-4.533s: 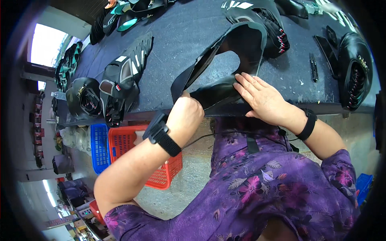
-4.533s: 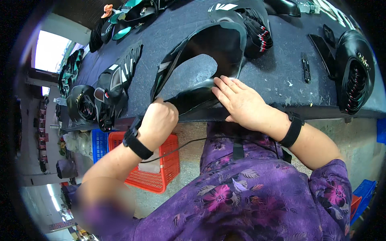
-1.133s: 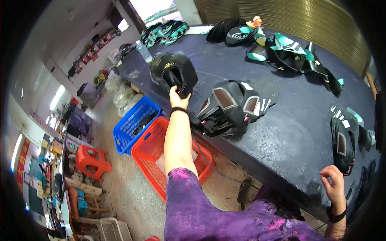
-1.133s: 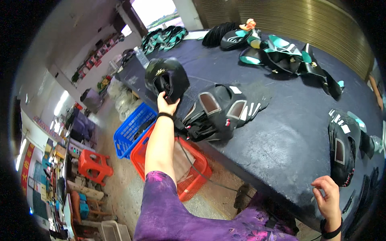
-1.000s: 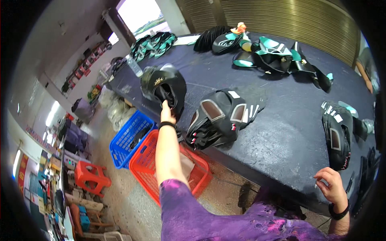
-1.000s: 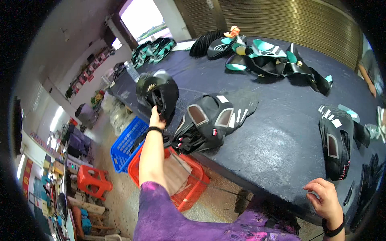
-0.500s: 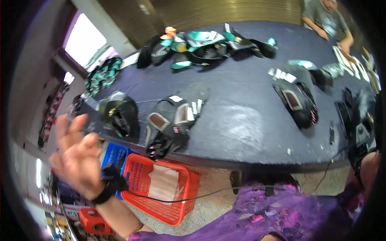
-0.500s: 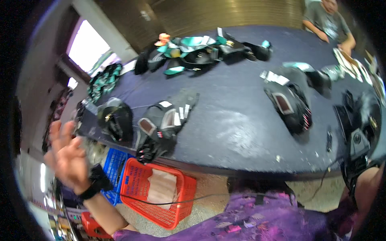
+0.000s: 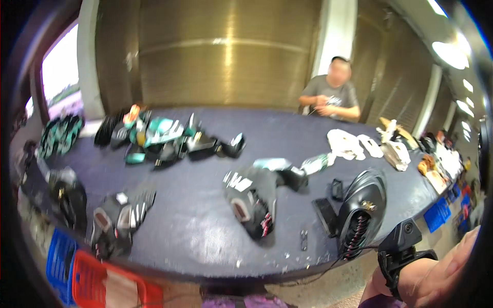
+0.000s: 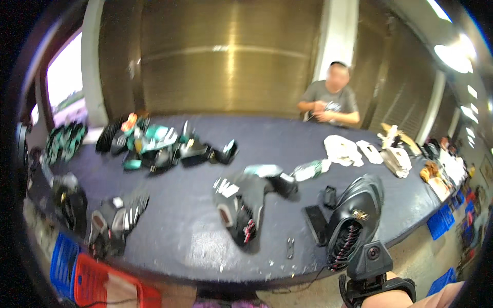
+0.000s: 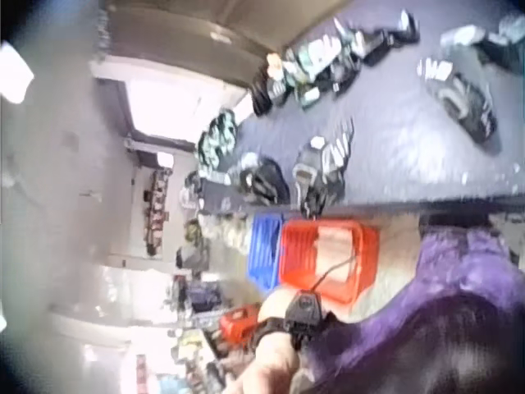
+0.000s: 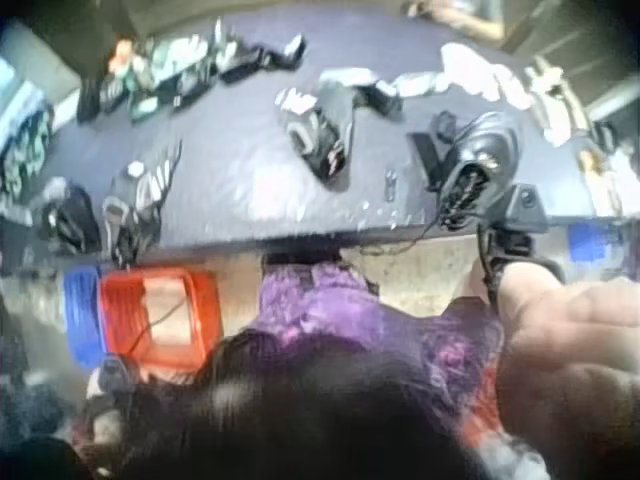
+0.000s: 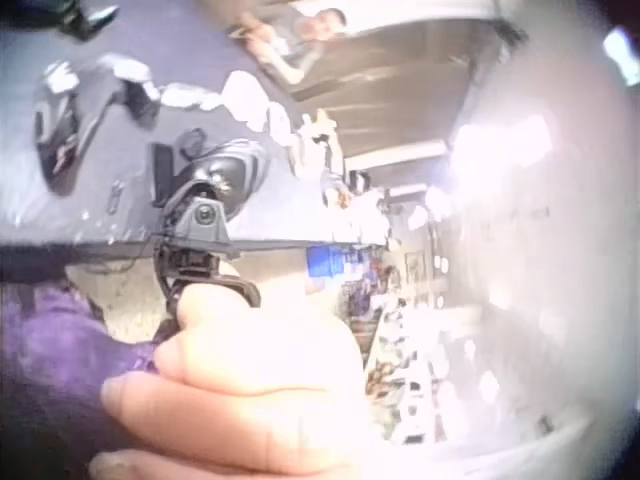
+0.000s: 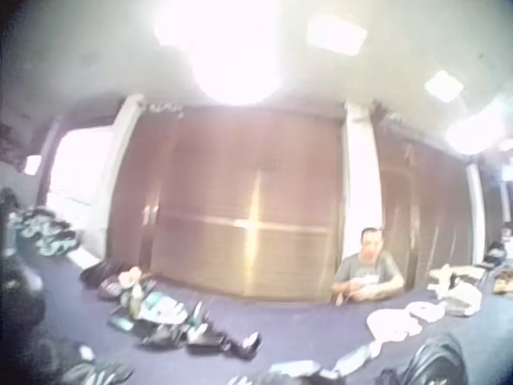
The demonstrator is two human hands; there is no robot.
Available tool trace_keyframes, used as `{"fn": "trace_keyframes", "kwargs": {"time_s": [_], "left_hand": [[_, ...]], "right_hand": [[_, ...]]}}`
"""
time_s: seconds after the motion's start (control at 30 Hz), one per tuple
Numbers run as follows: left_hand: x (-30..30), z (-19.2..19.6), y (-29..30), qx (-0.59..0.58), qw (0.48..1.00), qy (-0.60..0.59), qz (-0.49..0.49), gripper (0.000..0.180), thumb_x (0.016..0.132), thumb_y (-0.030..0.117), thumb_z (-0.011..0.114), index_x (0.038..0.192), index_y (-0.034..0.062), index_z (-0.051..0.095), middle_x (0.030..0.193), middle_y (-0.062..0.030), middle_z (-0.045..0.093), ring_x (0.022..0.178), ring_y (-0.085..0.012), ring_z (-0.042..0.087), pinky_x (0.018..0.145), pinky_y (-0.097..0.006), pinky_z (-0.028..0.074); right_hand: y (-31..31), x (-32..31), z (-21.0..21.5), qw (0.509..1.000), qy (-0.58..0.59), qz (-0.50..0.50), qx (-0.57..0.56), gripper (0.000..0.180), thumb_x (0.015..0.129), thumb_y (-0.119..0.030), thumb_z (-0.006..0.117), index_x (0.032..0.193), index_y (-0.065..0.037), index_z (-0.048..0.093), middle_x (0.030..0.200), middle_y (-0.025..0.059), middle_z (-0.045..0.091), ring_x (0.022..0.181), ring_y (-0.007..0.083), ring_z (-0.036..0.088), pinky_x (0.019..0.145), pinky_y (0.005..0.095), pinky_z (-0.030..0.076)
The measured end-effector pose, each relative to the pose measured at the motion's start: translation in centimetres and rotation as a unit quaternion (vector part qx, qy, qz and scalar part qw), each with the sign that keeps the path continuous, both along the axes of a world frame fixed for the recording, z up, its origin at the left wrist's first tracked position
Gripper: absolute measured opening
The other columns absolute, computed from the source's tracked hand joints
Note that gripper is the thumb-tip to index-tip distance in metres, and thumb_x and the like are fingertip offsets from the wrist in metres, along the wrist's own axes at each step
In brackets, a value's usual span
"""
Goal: The recorder is assembling and inspecting shoe components on a large worktable.
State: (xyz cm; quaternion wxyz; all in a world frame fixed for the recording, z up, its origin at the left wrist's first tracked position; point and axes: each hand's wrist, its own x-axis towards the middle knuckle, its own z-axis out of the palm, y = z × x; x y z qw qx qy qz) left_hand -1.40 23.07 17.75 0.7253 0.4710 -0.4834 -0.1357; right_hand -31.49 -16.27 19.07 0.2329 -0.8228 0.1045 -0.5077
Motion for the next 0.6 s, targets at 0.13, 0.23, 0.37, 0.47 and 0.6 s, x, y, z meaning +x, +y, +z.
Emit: {"fn": "trace_keyframes", "kwargs": {"time_s": [0.13, 0.23, 0.37, 0.47, 0.6], "left_hand": [[1.2, -4.9, -6.5, 0.094, 0.995, 0.041, -0.005, 0.021, 0.078, 0.019, 0.057, 0.09, 0.0016, 0.056, 0.095, -0.0048, 0.057, 0.086, -0.0134, 0.055, 0.073, -0.025, 0.045], [1.7, -7.3, -10.1, 0.134, 0.99, 0.047, -0.023, 0.022, 0.078, 0.02, 0.056, 0.09, 0.0017, 0.056, 0.096, -0.0053, 0.056, 0.086, -0.0139, 0.055, 0.073, -0.025, 0.045], [0.8, -8.9, -11.7, 0.17, 0.984, 0.043, -0.026, 0.024, 0.078, 0.022, 0.055, 0.091, 0.0017, 0.055, 0.097, -0.006, 0.055, 0.086, -0.0145, 0.055, 0.073, -0.026, 0.045], [1.2, -9.4, -11.9, 0.192, 0.98, 0.037, -0.039, 0.024, 0.079, 0.023, 0.055, 0.091, 0.0017, 0.055, 0.097, -0.0065, 0.055, 0.086, -0.0149, 0.055, 0.073, -0.026, 0.045], [1.8, -9.7, -12.8, 0.207, 0.976, 0.018, -0.06, 0.026, 0.079, 0.024, 0.054, 0.092, 0.0017, 0.055, 0.098, -0.0072, 0.054, 0.086, -0.0155, 0.055, 0.073, -0.027, 0.045]], "right_hand": [[0.7, -0.9, -2.0, 0.998, -0.053, 0.014, 0.01, 0.023, 0.067, -0.007, 0.067, 0.082, -0.007, 0.049, 0.067, 0.005, 0.051, 0.06, 0.0155, 0.051, 0.057, 0.0245, 0.043], [0.4, -1.5, -2.3, 0.997, -0.081, -0.004, -0.009, 0.023, 0.067, -0.007, 0.067, 0.082, -0.006, 0.049, 0.068, 0.0052, 0.051, 0.06, 0.0154, 0.051, 0.056, 0.0244, 0.043], [-0.7, -1.4, -2.5, 0.995, -0.099, 0.011, -0.017, 0.024, 0.068, -0.008, 0.067, 0.083, -0.006, 0.049, 0.068, 0.0054, 0.051, 0.06, 0.0153, 0.051, 0.056, 0.0243, 0.043], [-0.8, -0.5, -2.9, 0.993, -0.112, 0.018, -0.017, 0.024, 0.068, -0.008, 0.066, 0.084, -0.006, 0.048, 0.068, 0.0055, 0.051, 0.061, 0.0152, 0.051, 0.056, 0.0243, 0.043], [-1.9, -0.6, -3.2, 0.991, -0.133, -0.006, -0.025, 0.025, 0.068, -0.008, 0.066, 0.085, -0.006, 0.048, 0.069, 0.0057, 0.051, 0.061, 0.015, 0.052, 0.055, 0.0242, 0.043]]}}
